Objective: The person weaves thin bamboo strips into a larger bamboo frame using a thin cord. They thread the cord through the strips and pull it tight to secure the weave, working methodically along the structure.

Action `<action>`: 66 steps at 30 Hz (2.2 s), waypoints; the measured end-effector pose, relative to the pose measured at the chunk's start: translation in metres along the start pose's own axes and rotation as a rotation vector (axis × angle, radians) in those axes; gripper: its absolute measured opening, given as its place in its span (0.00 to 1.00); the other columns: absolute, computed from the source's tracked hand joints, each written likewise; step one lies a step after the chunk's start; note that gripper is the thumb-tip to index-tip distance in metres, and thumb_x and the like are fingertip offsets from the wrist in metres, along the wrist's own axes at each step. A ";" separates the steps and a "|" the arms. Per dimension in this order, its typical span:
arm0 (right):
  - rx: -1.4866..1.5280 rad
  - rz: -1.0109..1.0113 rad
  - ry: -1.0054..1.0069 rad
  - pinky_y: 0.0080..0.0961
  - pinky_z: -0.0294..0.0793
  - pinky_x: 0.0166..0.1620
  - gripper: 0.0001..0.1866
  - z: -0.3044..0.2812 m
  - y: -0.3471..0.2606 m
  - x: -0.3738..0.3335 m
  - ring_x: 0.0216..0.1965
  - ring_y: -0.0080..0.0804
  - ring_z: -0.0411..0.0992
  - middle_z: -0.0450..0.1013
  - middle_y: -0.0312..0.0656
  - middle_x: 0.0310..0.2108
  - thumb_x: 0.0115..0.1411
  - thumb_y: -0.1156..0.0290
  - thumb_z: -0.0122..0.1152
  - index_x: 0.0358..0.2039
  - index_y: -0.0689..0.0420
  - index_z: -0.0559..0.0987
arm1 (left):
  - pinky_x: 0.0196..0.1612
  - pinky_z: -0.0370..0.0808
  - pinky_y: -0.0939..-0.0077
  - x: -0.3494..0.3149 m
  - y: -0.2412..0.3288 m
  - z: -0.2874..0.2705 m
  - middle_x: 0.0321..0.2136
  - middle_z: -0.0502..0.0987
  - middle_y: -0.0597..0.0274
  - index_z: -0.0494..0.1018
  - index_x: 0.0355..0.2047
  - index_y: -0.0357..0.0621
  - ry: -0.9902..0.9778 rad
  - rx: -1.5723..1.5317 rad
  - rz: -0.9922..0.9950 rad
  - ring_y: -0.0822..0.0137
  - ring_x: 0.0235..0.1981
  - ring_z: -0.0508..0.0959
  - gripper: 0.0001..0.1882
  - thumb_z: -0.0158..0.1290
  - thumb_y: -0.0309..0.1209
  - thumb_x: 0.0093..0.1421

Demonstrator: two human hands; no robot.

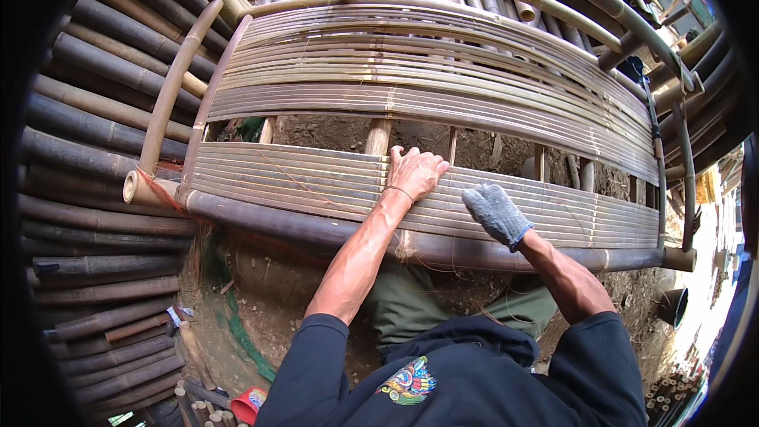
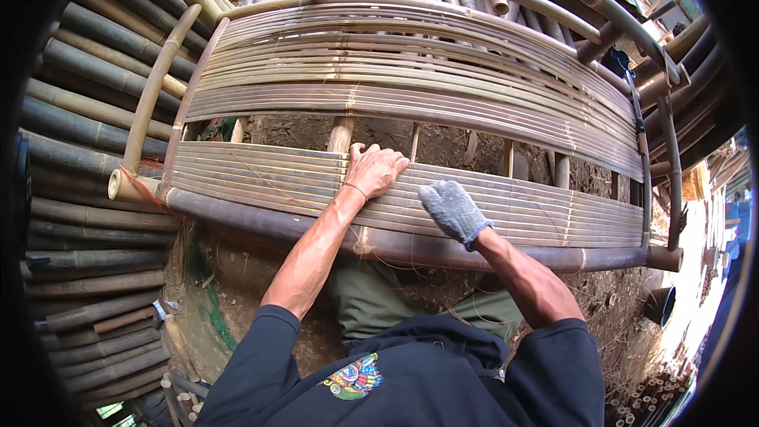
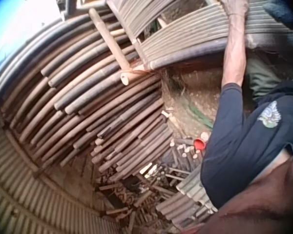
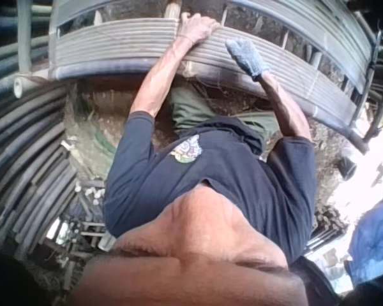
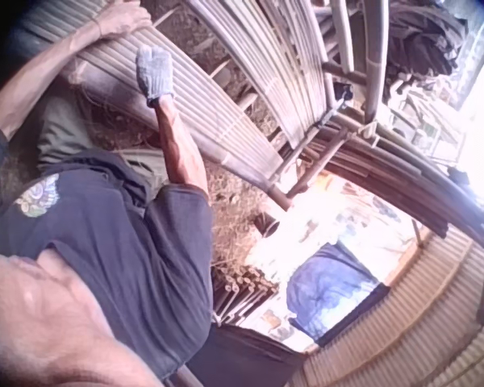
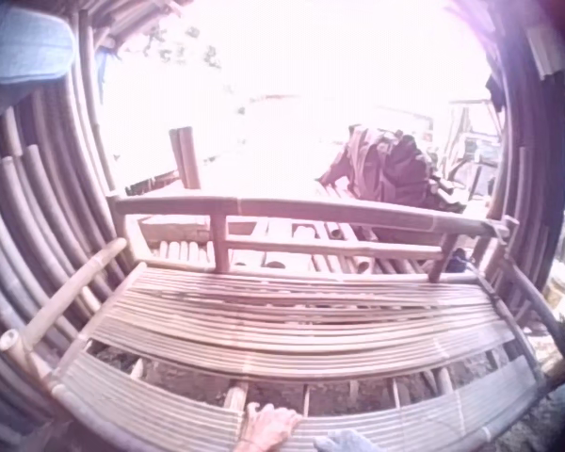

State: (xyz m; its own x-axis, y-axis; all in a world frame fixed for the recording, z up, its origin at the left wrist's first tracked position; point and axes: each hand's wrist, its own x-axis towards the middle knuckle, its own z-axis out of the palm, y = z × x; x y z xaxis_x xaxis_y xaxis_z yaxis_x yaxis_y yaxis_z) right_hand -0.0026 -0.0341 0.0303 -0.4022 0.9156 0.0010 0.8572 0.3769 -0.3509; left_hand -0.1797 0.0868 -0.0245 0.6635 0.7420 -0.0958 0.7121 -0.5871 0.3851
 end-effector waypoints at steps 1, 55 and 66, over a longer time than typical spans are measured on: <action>0.081 0.034 0.019 0.47 0.69 0.33 0.03 0.002 0.004 -0.006 0.28 0.52 0.71 0.70 0.51 0.23 0.57 0.74 0.52 0.31 0.59 0.73 | 0.56 0.56 0.45 0.003 -0.001 0.000 0.39 0.79 0.66 0.79 0.41 0.57 -0.032 -0.021 -0.007 0.60 0.47 0.73 0.17 0.43 0.47 0.69; 0.610 0.845 0.141 0.19 0.60 0.12 0.06 -0.096 -0.026 -0.123 0.10 0.19 0.62 0.68 0.34 0.15 0.55 0.74 0.64 0.25 0.63 0.79 | 0.52 0.72 0.58 -0.113 -0.300 -0.153 0.37 0.77 0.52 0.77 0.42 0.41 0.620 0.075 -0.083 0.52 0.42 0.77 0.17 0.44 0.40 0.69; 0.570 0.974 0.246 0.20 0.60 0.10 0.09 -0.207 -0.025 -0.121 0.07 0.22 0.61 0.65 0.33 0.11 0.55 0.68 0.62 0.23 0.60 0.75 | 0.51 0.69 0.55 -0.115 -0.315 -0.107 0.29 0.79 0.50 0.79 0.25 0.43 0.579 0.081 -0.147 0.51 0.37 0.77 0.23 0.45 0.46 0.66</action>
State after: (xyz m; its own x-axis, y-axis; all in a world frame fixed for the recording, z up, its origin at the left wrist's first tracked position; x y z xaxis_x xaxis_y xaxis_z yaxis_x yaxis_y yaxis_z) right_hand 0.0913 -0.1256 0.2328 0.4767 0.8097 -0.3422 0.4748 -0.5648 -0.6750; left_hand -0.5054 0.2213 -0.0364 0.3400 0.8594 0.3819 0.8171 -0.4710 0.3324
